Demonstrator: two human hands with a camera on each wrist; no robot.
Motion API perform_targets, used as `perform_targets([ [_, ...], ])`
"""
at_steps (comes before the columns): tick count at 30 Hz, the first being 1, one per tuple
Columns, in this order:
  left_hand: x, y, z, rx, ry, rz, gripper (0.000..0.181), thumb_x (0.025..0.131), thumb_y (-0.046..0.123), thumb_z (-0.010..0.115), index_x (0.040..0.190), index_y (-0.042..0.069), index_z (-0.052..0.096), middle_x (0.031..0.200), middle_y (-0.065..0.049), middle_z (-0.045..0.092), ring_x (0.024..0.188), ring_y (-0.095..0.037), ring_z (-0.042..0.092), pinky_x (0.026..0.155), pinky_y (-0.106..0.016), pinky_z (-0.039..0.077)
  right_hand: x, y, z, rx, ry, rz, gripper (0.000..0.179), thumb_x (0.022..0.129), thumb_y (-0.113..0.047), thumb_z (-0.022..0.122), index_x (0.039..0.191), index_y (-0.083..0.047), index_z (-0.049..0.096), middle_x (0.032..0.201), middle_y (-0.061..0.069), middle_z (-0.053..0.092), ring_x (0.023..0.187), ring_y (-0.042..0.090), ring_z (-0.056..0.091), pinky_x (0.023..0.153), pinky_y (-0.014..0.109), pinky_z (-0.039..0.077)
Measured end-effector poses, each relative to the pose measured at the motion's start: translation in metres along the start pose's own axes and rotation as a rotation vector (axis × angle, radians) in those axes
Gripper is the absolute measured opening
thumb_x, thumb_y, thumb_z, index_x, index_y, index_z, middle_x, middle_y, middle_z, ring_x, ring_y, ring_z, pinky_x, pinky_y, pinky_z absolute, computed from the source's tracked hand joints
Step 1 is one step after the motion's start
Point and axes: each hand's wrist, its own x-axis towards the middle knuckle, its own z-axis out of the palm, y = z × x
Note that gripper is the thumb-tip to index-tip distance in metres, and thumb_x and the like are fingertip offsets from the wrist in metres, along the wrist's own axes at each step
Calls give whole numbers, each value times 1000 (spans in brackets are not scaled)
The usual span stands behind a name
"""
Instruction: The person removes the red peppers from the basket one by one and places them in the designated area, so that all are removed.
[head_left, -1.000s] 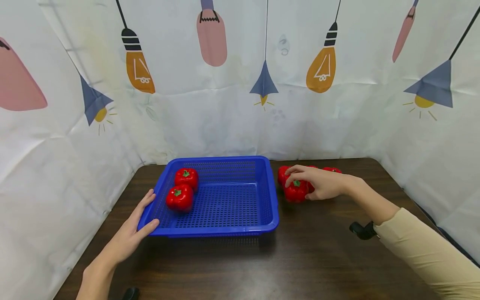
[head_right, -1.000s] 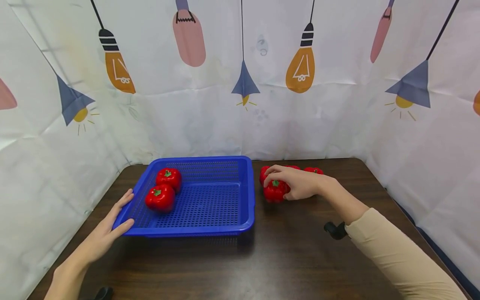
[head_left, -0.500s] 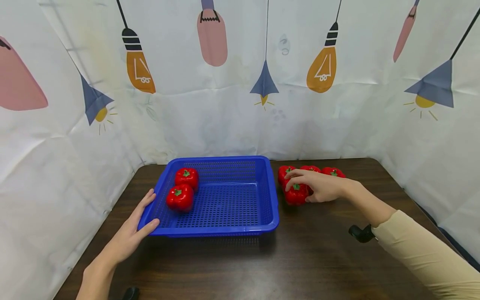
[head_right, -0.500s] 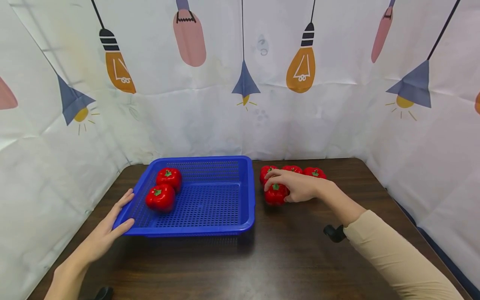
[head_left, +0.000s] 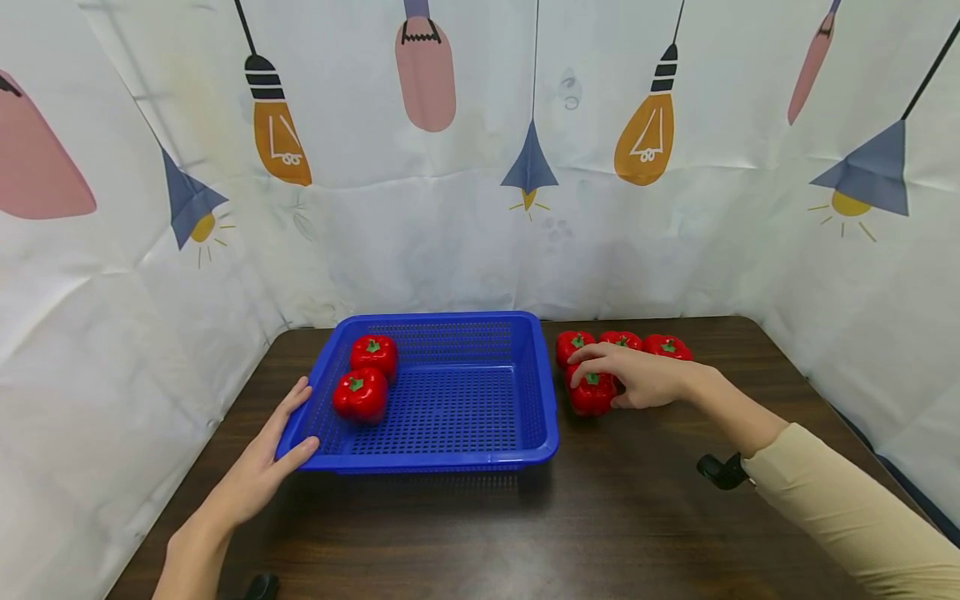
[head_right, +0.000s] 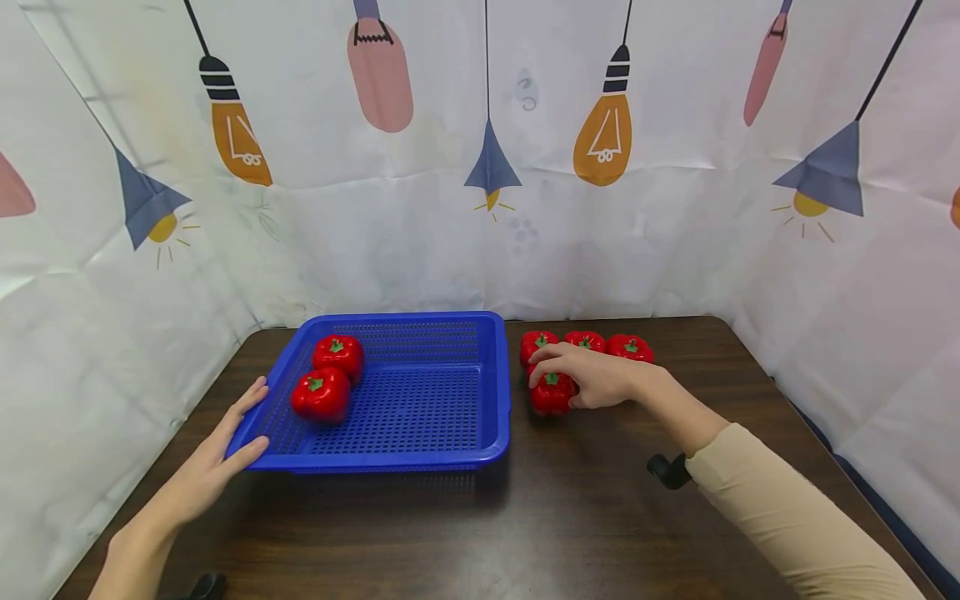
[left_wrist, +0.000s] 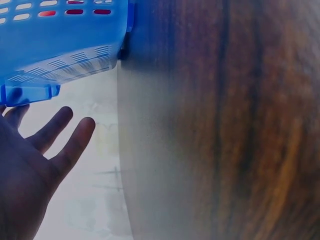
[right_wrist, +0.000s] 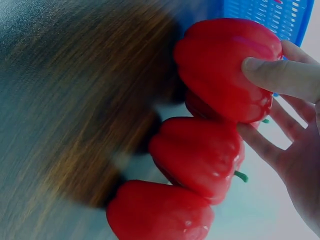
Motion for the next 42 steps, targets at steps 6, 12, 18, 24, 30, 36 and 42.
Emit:
perform_targets([
  [6, -1, -1, 1, 3, 0, 8, 72, 103, 10, 58, 165, 20, 22, 171, -5, 9, 153, -29, 16, 104, -5, 18, -1, 2, 2, -1, 3, -1, 53, 84, 7, 76, 127, -23, 65, 155, 10, 42, 143, 36, 34, 99, 52, 49],
  [12, -1, 0, 0, 7, 4, 9, 72, 103, 10, 58, 165, 20, 23, 171, -7, 10, 153, -27, 17, 104, -5, 19, -2, 2, 1, 17, 6, -7, 54, 84, 3, 80, 129, -23, 65, 157, 11, 40, 144, 37, 32, 101, 55, 47],
  [18, -1, -1, 1, 5, 4, 7, 72, 103, 10, 58, 165, 20, 23, 171, -4, 9, 153, -27, 16, 104, -5, 18, -3, 0, -2, 41, 16, -7, 55, 85, 1, 81, 132, -22, 64, 157, 10, 40, 144, 37, 32, 99, 56, 48],
  [24, -1, -1, 1, 4, 1, 6, 72, 103, 10, 58, 165, 20, 22, 171, -5, 9, 152, -34, 17, 103, -5, 19, -2, -2, -10, 19, 38, -7, 58, 84, -2, 83, 135, -18, 61, 156, 11, 41, 143, 35, 34, 100, 53, 49],
  [30, 0, -1, 0, 4, -5, 6, 73, 103, 10, 58, 165, 21, 22, 171, -5, 9, 152, -35, 17, 103, -5, 19, 4, -5, -21, -27, 60, -35, 61, 83, -4, 85, 137, -13, 60, 154, 14, 43, 141, 34, 39, 103, 53, 46],
  [36, 0, 0, 0, 6, 0, 13, 73, 102, 10, 59, 165, 20, 23, 171, -9, 10, 153, -28, 16, 104, -5, 18, 17, -14, -33, -42, 68, -60, 61, 83, -6, 85, 138, -12, 60, 151, 9, 45, 137, 33, 43, 105, 54, 45],
  [42, 0, -2, 0, 4, 1, 12, 72, 102, 10, 59, 165, 19, 23, 171, -4, 10, 153, -30, 16, 104, -5, 19, 35, -24, -41, -44, 61, -79, 62, 84, -3, 83, 140, -13, 60, 152, 9, 45, 139, 33, 42, 107, 54, 42],
])
